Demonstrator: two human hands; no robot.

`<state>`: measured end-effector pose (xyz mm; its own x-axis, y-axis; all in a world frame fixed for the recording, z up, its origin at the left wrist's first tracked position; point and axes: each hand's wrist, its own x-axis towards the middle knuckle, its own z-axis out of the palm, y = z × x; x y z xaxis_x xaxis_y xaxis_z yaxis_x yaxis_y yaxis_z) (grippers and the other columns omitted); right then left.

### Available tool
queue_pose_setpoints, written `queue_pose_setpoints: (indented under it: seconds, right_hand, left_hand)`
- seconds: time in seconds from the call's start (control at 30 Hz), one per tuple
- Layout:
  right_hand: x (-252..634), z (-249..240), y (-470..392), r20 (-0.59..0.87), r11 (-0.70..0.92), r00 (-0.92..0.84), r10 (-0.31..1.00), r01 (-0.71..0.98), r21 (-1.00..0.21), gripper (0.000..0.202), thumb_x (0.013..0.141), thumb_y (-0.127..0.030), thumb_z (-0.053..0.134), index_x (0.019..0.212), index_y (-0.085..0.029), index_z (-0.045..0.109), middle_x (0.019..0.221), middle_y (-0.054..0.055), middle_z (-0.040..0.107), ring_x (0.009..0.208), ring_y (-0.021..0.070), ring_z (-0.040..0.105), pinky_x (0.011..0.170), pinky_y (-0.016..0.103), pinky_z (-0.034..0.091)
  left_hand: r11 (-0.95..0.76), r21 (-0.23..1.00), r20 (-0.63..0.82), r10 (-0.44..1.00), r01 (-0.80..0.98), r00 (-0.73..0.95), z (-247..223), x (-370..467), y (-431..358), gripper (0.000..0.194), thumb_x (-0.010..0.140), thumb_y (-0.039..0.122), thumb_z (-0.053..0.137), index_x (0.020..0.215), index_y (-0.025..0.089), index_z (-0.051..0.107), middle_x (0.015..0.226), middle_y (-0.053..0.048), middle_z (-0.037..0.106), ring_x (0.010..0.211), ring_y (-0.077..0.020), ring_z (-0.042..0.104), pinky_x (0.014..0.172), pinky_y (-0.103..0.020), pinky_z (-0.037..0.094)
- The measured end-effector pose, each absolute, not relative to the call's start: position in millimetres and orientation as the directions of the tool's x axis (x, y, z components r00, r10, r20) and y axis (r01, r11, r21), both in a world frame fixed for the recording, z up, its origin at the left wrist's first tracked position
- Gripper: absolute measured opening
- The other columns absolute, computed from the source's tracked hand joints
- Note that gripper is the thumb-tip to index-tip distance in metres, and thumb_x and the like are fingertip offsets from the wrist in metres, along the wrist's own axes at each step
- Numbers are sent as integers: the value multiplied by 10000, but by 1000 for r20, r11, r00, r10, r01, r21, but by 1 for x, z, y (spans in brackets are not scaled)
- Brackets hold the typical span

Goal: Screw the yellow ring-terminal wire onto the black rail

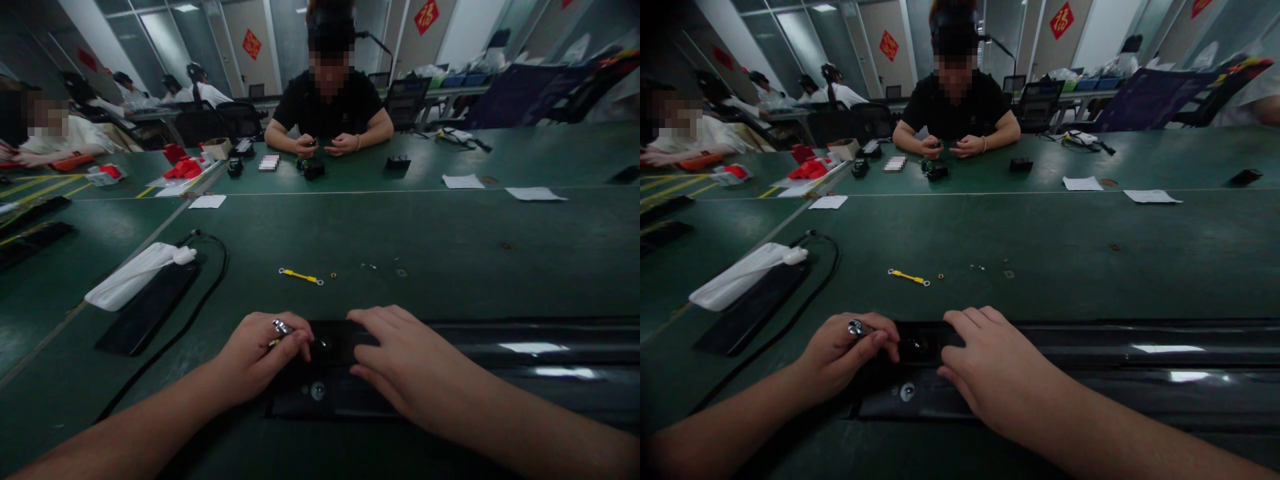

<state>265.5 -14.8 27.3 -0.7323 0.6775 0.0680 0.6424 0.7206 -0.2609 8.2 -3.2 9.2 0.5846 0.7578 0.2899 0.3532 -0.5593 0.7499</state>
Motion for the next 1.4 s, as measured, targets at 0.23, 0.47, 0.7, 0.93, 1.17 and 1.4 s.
queue_pose_setpoints:
  seconds: [0.23,0.47,0.7,0.93,1.17,1.4]
  right_hand:
    - [265,27,-14,72,722,-732,677,642,-260,150,891,-281,588,829,-212,707,1265,119,587,1088,298,551,913,491,435]
    - [264,31,-15,63,715,-728,683,647,-264,143,885,-257,595,833,-207,718,1269,122,593,1090,304,560,911,499,439]
    - [264,30,-14,75,721,-731,678,641,-263,152,888,-257,590,818,-202,712,1259,131,596,1083,308,563,904,505,443]
    - [263,30,-14,71,724,-735,675,640,-257,145,890,-259,591,824,-198,705,1264,138,593,1084,311,564,901,505,447]
    - [263,31,-14,81,725,-735,674,636,-263,139,880,-251,599,815,-199,710,1252,132,596,1067,312,568,885,505,452]
    - [263,32,-14,80,723,-731,678,642,-257,137,878,-255,607,809,-203,714,1251,123,601,1064,308,571,881,498,455]
  left_hand:
    - [-574,718,283,757,393,589,11,8,-4,216,947,134,455,845,166,642,786,-2,688,697,-96,645,685,-200,466]
    - [-577,708,283,760,407,585,13,9,-3,196,937,147,455,854,164,631,740,2,680,656,-103,644,649,-207,471]
    - [-555,725,266,771,407,579,14,10,-3,175,930,140,453,891,167,622,714,12,684,642,-103,649,634,-205,473]
    - [-560,704,263,776,436,573,13,9,-3,192,934,155,440,865,162,620,693,8,671,618,-107,639,610,-210,467]
    - [-511,730,221,804,453,552,15,11,-3,180,936,172,435,903,154,611,688,-4,685,599,-117,637,588,-215,473]
    - [-437,809,189,826,393,531,13,10,-3,179,951,184,429,922,150,603,686,-5,685,603,-112,640,563,-199,476]
